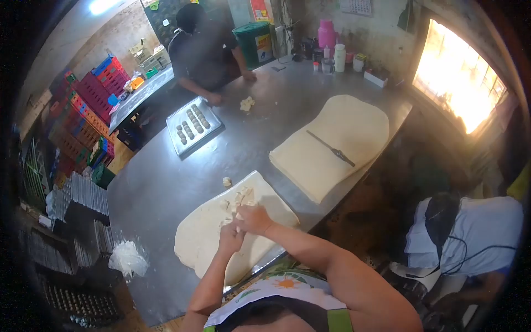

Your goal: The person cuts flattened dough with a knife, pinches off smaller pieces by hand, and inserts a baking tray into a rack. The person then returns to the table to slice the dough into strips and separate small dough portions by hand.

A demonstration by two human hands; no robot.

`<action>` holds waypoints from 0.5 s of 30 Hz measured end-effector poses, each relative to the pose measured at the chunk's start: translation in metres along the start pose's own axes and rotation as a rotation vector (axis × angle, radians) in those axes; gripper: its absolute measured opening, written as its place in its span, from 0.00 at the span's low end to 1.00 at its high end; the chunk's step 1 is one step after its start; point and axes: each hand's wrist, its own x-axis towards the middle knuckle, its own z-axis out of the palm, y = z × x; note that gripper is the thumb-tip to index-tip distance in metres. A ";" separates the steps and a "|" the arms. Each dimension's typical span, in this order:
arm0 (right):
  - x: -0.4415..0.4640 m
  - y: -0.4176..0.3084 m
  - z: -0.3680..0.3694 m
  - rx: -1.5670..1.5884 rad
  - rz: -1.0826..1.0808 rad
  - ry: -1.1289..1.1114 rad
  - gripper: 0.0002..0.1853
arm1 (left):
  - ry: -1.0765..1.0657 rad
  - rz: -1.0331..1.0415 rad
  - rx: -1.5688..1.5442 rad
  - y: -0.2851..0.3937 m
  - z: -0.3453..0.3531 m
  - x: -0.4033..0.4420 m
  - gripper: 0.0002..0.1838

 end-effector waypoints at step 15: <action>0.010 -0.031 -0.024 0.259 -0.132 -0.120 0.17 | 0.392 0.299 -0.495 0.002 -0.020 0.022 0.17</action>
